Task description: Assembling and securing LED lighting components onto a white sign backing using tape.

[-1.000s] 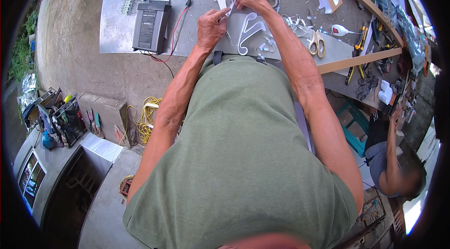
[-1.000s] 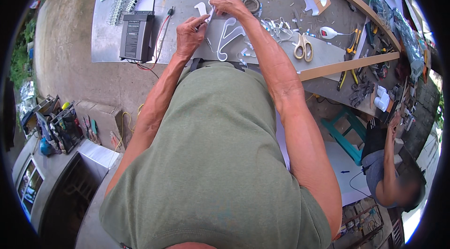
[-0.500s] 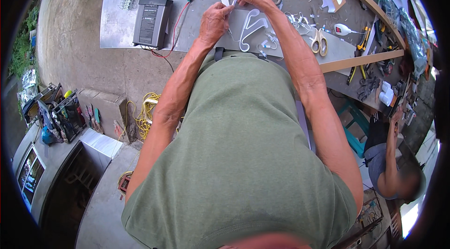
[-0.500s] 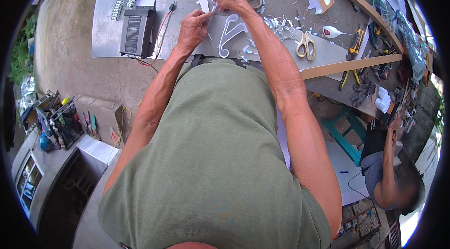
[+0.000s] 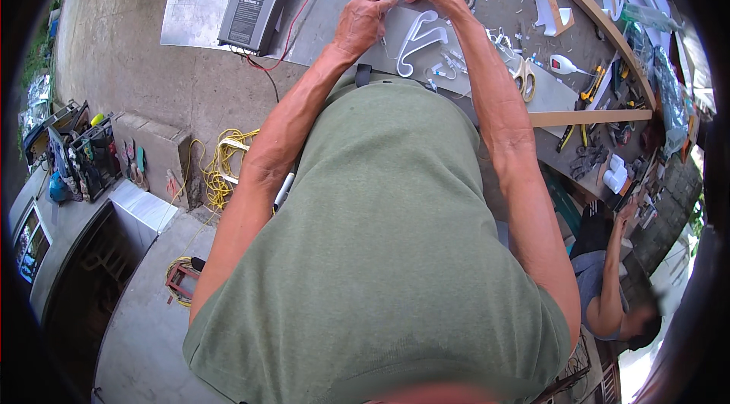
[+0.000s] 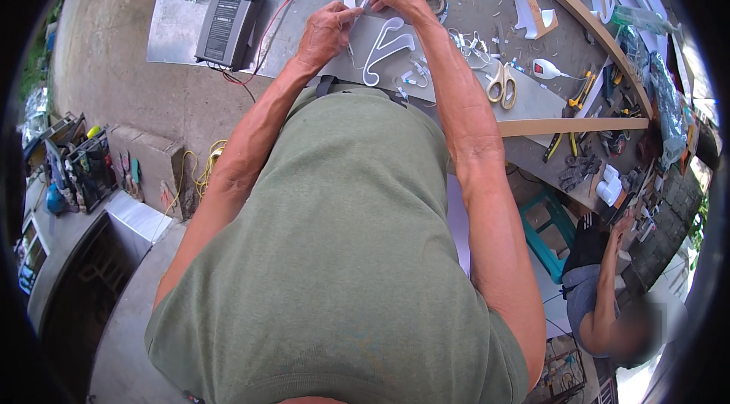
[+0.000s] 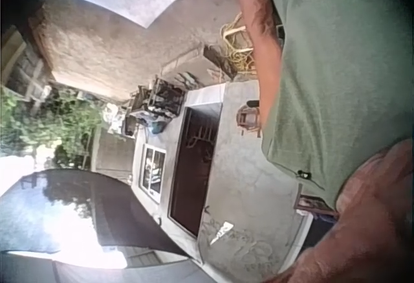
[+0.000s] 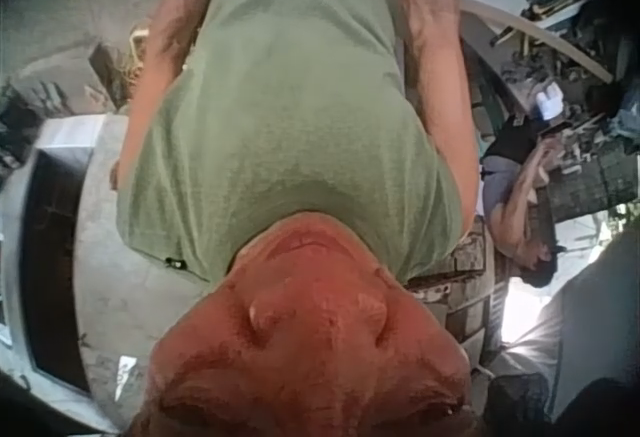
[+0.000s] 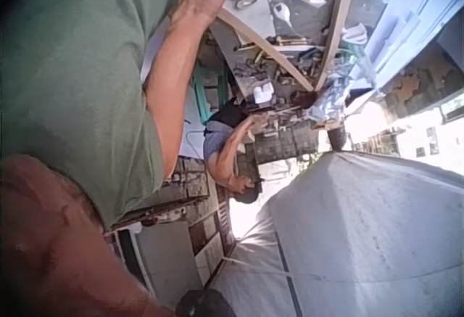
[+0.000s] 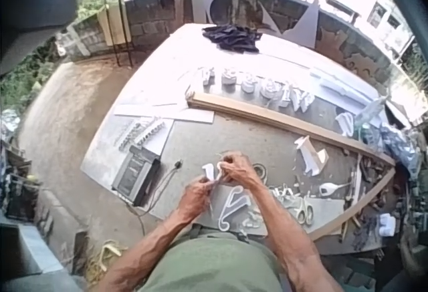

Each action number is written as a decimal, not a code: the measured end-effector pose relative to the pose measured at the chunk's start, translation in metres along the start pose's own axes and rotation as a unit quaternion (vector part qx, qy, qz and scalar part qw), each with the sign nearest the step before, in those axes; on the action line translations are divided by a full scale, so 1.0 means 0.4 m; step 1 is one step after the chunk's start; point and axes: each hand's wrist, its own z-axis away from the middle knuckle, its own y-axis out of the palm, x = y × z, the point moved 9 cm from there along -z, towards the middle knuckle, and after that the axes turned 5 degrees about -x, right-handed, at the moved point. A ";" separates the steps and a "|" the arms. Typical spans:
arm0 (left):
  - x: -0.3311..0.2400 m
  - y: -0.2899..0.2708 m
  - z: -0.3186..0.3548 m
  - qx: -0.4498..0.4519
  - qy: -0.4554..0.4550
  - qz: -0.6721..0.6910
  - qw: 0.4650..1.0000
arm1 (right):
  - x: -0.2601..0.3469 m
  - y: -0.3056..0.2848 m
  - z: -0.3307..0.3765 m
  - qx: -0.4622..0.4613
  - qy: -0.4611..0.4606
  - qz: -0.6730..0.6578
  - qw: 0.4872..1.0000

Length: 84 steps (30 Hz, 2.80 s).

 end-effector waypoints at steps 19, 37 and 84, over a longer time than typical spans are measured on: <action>0.001 0.007 -0.005 0.009 -0.005 -0.006 1.000 | -0.015 0.006 -0.014 0.013 -0.005 0.021 1.000; -0.008 -0.033 0.007 -0.058 -0.012 0.052 0.997 | -0.004 0.001 -0.008 0.002 -0.018 0.050 0.999; 0.088 -0.010 0.004 0.012 -0.307 0.075 0.949 | -0.012 0.003 -0.005 0.006 0.033 0.019 0.999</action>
